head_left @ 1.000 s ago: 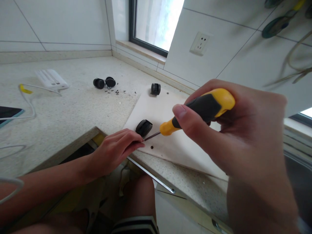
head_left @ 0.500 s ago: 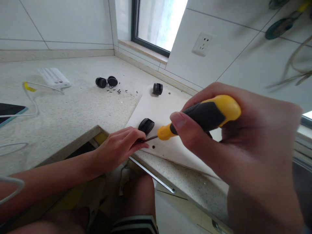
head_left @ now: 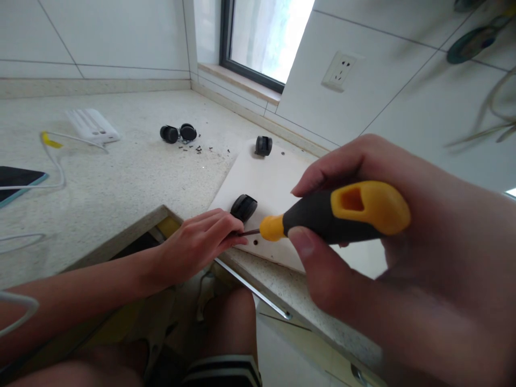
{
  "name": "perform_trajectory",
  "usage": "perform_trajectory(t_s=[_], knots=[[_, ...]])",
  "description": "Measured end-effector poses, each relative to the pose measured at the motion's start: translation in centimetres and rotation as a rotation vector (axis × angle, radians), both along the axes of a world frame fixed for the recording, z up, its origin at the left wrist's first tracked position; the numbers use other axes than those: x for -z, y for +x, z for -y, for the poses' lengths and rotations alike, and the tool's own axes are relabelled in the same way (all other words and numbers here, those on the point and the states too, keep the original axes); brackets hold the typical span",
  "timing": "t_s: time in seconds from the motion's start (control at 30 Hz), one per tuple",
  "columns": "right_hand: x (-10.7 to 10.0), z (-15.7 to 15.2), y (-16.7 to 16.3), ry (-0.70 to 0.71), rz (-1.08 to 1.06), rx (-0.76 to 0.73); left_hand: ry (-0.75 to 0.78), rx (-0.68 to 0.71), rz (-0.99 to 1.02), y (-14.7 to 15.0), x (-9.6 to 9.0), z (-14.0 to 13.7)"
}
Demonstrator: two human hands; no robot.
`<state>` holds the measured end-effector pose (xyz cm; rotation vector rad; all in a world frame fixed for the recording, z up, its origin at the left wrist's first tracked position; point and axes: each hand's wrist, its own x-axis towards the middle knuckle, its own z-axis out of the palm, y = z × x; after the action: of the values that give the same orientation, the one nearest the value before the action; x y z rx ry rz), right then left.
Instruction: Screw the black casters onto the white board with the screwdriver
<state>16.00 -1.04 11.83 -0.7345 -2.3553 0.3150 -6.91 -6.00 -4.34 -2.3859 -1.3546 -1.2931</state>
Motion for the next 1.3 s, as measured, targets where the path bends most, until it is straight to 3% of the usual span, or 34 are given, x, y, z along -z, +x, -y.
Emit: perform_trajectory(t_s=[0.23, 0.53, 0.67, 0.9, 1.17, 1.23, 1.3], knots=[[-0.2, 1.3, -0.1, 0.097, 0.003, 0.070, 0.016, -0.006, -0.002, 0.2, -0.3, 0.0], [-1.5, 3.8, -1.0, 0.060, 0.057, 0.148, -0.007, 0.009, 0.009, 0.0, -0.2, 0.1], [-1.8, 4.6, -1.7, 0.108, 0.074, 0.155, -0.011, 0.006, 0.004, -0.1, -0.1, 0.2], [-0.8, 3.2, -1.2, 0.127, 0.129, 0.214, -0.034, 0.004, 0.021, 0.0, 0.4, 0.1], [-2.7, 3.1, -0.2, -0.138, 0.248, 0.148, -0.033, 0.004, 0.008, 0.0, 0.8, 0.2], [-2.1, 2.2, 0.2, -0.104, 0.261, 0.138, -0.043, 0.007, -0.010, 0.0, 0.8, 0.2], [-1.2, 0.9, 0.5, 0.017, 0.197, 0.081, -0.049, 0.011, -0.023, 0.0, 0.8, 0.2]])
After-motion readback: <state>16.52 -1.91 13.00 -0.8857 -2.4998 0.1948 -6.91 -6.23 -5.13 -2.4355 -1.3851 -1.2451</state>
